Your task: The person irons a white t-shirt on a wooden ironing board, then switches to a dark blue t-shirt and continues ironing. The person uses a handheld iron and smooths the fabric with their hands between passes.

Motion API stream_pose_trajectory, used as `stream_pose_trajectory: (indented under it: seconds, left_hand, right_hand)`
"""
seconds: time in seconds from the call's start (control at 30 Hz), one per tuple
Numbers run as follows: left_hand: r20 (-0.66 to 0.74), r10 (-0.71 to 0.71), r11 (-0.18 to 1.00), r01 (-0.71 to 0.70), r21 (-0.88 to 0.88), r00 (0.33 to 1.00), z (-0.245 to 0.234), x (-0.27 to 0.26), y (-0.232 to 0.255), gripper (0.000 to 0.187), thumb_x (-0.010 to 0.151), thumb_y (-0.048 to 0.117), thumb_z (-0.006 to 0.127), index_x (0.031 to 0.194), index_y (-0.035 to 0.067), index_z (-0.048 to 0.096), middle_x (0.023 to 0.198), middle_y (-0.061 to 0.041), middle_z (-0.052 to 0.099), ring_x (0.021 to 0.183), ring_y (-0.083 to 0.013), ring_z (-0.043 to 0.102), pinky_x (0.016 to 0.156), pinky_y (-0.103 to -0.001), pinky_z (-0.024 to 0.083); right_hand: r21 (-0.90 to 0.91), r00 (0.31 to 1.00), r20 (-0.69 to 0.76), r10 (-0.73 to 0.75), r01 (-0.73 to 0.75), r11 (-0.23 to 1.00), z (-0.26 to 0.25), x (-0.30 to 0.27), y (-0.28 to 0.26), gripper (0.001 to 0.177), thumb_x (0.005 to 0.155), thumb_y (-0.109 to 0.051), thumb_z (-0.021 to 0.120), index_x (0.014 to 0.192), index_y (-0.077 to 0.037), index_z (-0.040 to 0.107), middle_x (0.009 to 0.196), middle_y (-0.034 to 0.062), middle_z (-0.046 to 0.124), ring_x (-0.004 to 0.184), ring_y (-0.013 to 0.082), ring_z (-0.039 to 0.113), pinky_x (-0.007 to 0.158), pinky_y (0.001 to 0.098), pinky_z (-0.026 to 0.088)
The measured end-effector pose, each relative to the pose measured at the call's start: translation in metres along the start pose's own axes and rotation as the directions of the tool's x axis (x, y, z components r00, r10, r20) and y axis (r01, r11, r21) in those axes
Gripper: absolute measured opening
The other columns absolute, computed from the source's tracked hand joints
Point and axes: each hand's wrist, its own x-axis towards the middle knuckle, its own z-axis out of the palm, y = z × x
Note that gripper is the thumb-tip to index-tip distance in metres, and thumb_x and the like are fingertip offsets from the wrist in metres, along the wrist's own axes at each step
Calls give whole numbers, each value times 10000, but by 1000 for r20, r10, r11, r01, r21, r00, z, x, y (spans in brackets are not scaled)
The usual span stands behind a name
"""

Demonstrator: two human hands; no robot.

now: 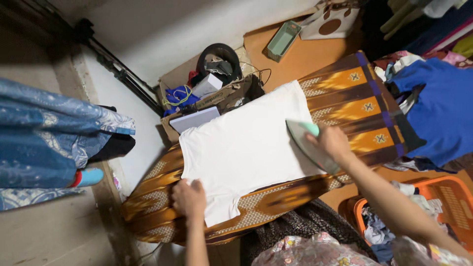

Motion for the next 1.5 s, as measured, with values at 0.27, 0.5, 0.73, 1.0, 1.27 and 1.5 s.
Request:
stream_pose_trajectory:
  seconds: [0.27, 0.5, 0.73, 1.0, 1.27, 1.5]
  left_hand:
    - [86, -151, 886, 173, -431, 985, 77, 48, -78, 552, 941, 471, 650, 1263, 24, 614, 1274, -251, 642, 1172, -406, 615, 1014, -487, 484]
    - [260, -153, 831, 267, -489, 953, 87, 60, -88, 597, 951, 512, 639, 1175, -33, 731, 1188, -244, 736, 1103, -388, 690, 993, -465, 511]
    - [165, -204, 813, 261, -520, 965, 96, 62, -82, 578, 871, 478, 747, 1101, -49, 687, 1068, -229, 720, 995, -344, 688, 870, -434, 517]
    - [206, -62, 565, 204, -800, 977, 69, 57, -56, 422, 954, 403, 668, 978, -18, 676, 870, -129, 674, 815, -225, 565, 769, -381, 474]
    - [-357, -62, 629, -241, -739, 932, -25, 28, -15, 330, 1035, 296, 609, 910, -6, 564, 764, -83, 569, 722, -191, 487, 693, -363, 439]
    - [-444, 15, 719, -318, -618, 896, -64, -55, -42, 361, 1047, 258, 634, 847, -18, 513, 678, -122, 453, 637, -207, 397, 615, -368, 413]
  right_hand:
    - [-52, 980, -178, 93, -103, 993, -20, 28, 18, 539, 886, -571, 744, 1052, -65, 660, 841, 240, 735, 812, 436, 732, 730, 539, 581]
    - [-222, 890, -444, -106, 6, 975, -47, 62, 68, 581, 830, -487, 767, 1219, -70, 654, 1026, 220, 726, 953, 405, 705, 833, 543, 557]
    - [-119, 996, 89, 4, 6, 993, 13, 31, 46, 687, 897, -575, 726, 1254, -13, 556, 1112, 271, 701, 995, 398, 714, 866, 509, 582]
    - [-20, 890, 381, 250, -263, 965, 61, 9, 36, 540, 931, -490, 689, 1169, -6, 727, 1069, 232, 760, 990, 348, 776, 876, 447, 628]
    - [802, 992, 77, 101, -122, 585, -15, 0, 26, 320, 946, -221, 761, 1115, 2, 602, 904, 52, 666, 676, 124, 593, 514, 305, 509]
    - [885, 984, -141, 107, 77, 459, -33, -83, 42, 363, 958, -124, 761, 1259, -40, 576, 829, 52, 618, 615, 48, 472, 487, 212, 321]
